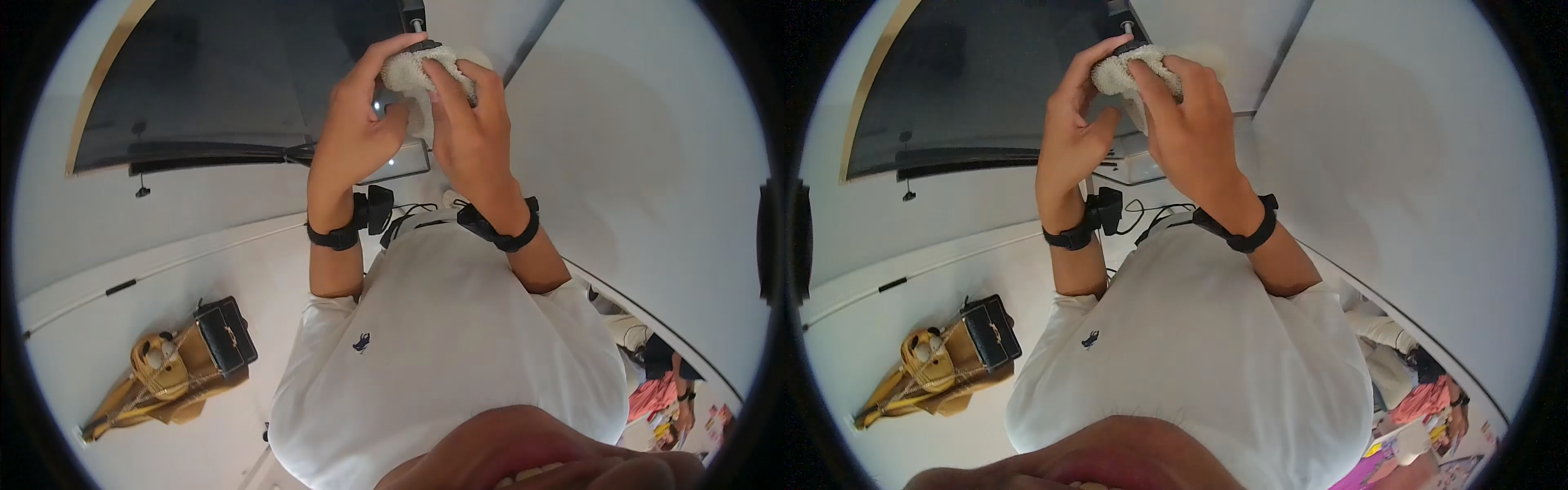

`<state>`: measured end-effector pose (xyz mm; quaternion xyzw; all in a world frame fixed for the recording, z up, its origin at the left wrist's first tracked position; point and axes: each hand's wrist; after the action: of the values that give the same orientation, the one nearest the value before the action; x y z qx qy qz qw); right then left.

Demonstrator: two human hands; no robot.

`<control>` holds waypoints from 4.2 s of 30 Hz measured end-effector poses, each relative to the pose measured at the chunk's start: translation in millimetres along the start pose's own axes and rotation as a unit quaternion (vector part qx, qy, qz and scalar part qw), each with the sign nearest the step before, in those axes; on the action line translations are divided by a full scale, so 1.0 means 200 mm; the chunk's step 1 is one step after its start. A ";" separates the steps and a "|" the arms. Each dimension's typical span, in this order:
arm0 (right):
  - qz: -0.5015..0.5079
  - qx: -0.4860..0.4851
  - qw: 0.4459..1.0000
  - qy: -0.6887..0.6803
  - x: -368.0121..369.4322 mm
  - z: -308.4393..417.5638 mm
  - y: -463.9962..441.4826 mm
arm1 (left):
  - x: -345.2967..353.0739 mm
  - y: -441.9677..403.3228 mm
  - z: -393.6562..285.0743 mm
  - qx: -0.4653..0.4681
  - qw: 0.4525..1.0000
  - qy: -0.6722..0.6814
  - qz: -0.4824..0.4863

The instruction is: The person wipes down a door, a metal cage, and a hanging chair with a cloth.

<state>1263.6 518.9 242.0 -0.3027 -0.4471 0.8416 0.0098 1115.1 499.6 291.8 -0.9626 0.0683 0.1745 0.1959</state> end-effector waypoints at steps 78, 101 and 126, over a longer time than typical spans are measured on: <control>0.218 -0.053 0.883 -0.412 1.23 1.42 -0.42 | -1.60 1.06 0.40 -0.053 0.901 0.146 -0.404; 0.218 -0.090 0.873 -0.428 1.26 1.38 -0.38 | -1.53 1.03 0.43 -0.058 0.871 0.114 -0.475; 0.221 -0.153 0.874 -0.405 1.34 1.26 -0.36 | -1.55 1.07 0.41 -0.009 0.914 0.029 -0.405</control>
<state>895.8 450.5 267.1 -0.0245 -0.4562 0.7920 -0.4050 758.5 355.7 257.7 -0.9141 -0.3234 0.0526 0.2387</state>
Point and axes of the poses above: each hand's wrist, its own y-axis away from the middle knuckle, its own x-axis out of the palm, z = x × y, and after that the axes turned 8 degrees about z, right-handed
